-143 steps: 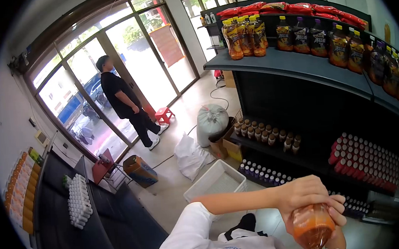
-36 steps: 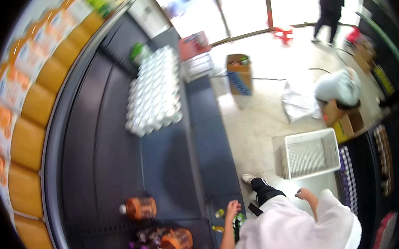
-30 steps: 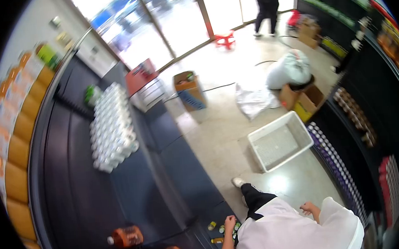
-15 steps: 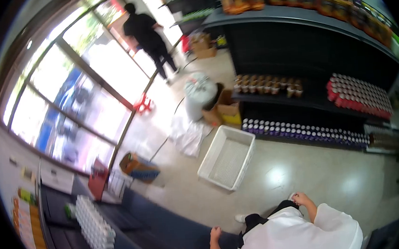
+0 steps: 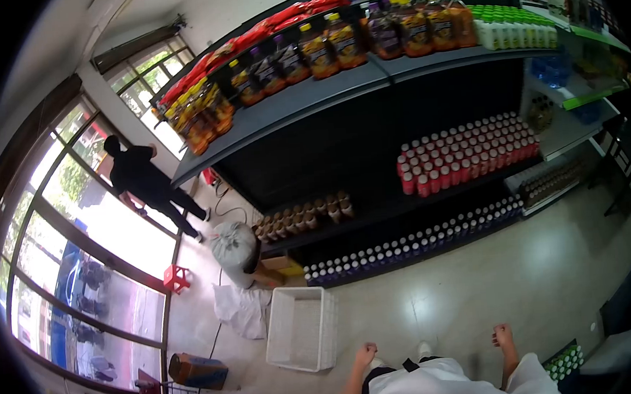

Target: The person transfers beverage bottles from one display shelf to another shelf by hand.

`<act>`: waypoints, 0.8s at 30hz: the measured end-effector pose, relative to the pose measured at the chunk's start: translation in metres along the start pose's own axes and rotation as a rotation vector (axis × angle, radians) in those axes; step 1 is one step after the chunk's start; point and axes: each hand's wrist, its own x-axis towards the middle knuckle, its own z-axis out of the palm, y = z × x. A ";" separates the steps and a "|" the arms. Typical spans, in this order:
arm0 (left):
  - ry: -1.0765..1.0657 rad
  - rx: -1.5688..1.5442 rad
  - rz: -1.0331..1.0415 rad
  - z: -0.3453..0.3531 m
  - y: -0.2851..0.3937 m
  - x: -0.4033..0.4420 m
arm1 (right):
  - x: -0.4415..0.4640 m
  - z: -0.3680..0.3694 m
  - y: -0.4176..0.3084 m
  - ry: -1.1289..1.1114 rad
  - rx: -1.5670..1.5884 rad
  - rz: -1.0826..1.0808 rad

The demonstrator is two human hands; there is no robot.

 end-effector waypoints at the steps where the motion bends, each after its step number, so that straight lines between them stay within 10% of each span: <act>1: -0.090 0.094 0.097 0.010 0.029 0.026 | -0.003 -0.017 0.003 0.069 0.073 -0.016; 9: -0.059 0.223 0.612 0.032 0.312 0.123 | -0.014 -0.016 0.080 0.411 0.433 -0.038; 14: 0.308 0.368 1.048 0.014 0.453 0.154 | 0.024 0.043 -0.012 0.377 0.660 -0.127; 24: 0.925 0.118 1.624 -0.165 0.713 0.202 | 0.006 0.062 -0.640 -0.001 0.214 -1.281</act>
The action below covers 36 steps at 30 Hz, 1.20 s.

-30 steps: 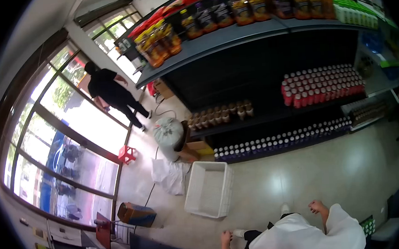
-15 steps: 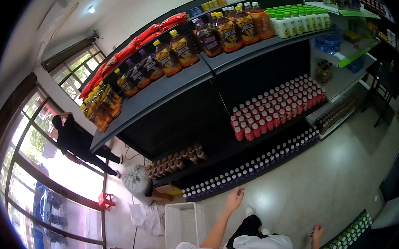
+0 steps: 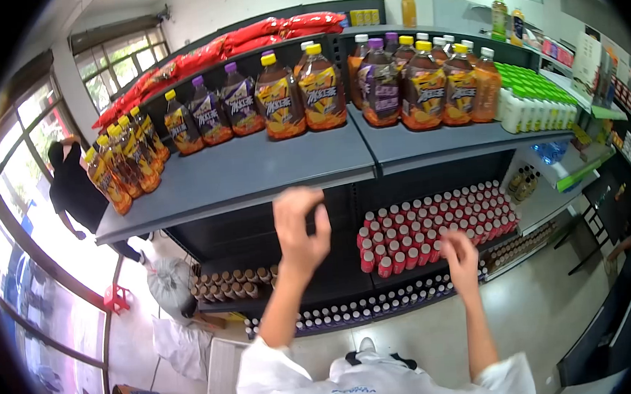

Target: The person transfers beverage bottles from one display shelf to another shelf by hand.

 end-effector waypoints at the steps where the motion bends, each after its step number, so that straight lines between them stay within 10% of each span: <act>1: 0.009 0.029 0.039 0.002 -0.015 0.026 | 0.039 0.012 -0.034 -0.056 -0.057 -0.131; 7: -0.186 0.403 0.003 0.071 -0.114 0.131 | 0.201 0.090 -0.161 -0.185 -0.237 -0.631; 15: -0.186 0.573 0.095 0.089 -0.164 0.134 | 0.366 0.204 -0.131 -0.245 -0.562 -0.615; 36: -0.281 -0.070 0.145 0.075 -0.140 0.140 | 0.285 0.165 -0.134 -0.254 -0.447 -0.805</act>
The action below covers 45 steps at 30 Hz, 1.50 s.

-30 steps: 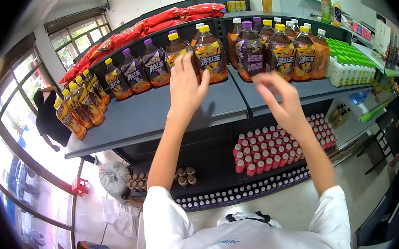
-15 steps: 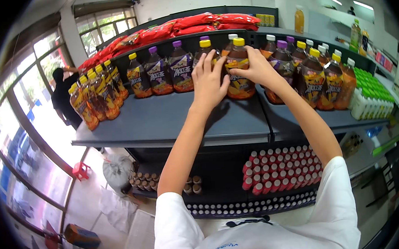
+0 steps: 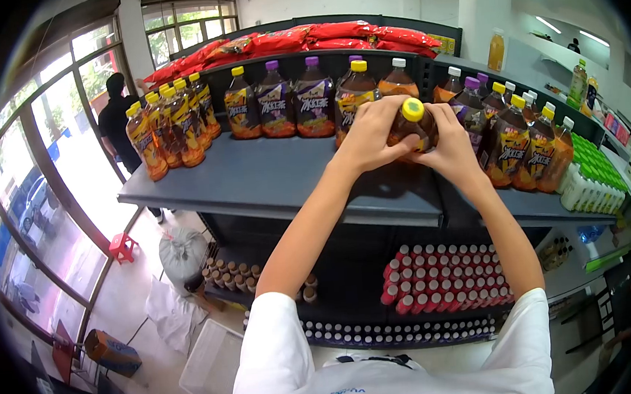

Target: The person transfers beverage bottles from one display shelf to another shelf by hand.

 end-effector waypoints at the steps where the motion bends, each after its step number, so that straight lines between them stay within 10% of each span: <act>1: -0.017 -0.101 0.027 0.001 0.003 0.002 | -0.002 -0.005 -0.004 -0.007 0.011 0.002; 13: 0.190 -0.061 0.438 0.008 0.070 0.009 | -0.060 -0.064 -0.040 0.110 -0.142 -0.187; 22: 0.079 -0.778 -0.048 -0.007 0.197 -0.060 | -0.144 -0.129 -0.114 0.264 0.276 0.010; 27: 0.272 -0.843 -0.378 0.069 0.300 -0.218 | -0.262 -0.090 -0.119 0.191 0.362 -0.272; 31: 0.305 -0.900 -1.075 0.090 0.371 -0.359 | -0.395 -0.029 -0.152 -0.025 0.655 0.422; 35: 0.323 -0.829 -1.262 0.079 0.449 -0.416 | -0.478 -0.035 -0.193 -0.063 0.697 0.565; 41: -0.493 -0.671 -1.451 0.034 0.497 -0.403 | -0.586 -0.063 -0.250 0.020 0.762 0.987; 43: -0.439 -0.700 -1.302 0.034 0.508 -0.426 | -0.588 -0.081 -0.274 -0.034 0.955 1.102; 45: -0.468 -0.669 -1.314 0.017 0.520 -0.443 | -0.618 -0.076 -0.282 -0.521 0.843 1.316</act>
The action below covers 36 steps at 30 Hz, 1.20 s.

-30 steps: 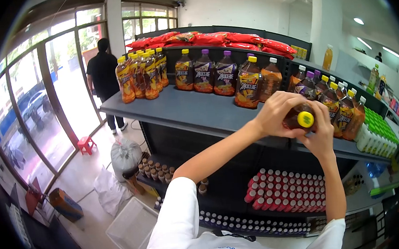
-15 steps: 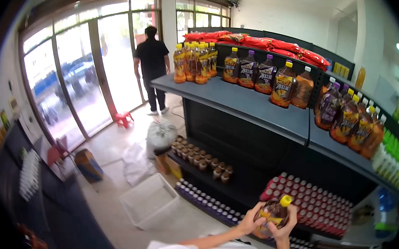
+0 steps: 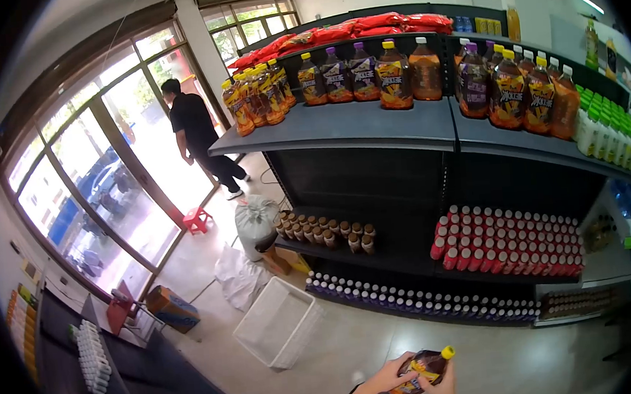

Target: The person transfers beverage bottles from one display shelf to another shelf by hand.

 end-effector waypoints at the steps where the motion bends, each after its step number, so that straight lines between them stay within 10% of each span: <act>1: 0.002 -0.018 0.021 -0.007 -0.002 -0.012 | -0.002 0.011 0.006 -0.011 0.075 -0.156; 9: 0.406 -0.028 -0.135 -0.090 -0.041 -0.196 | -0.037 0.165 -0.083 -0.659 -0.113 -0.374; 21: 1.776 -0.127 -0.184 -0.095 -0.063 -0.483 | -0.136 0.493 -0.099 -1.663 -0.449 -0.721; 36: 1.786 -0.138 -0.371 -0.245 -0.133 -0.518 | -0.077 0.652 -0.111 -1.741 -0.398 -0.574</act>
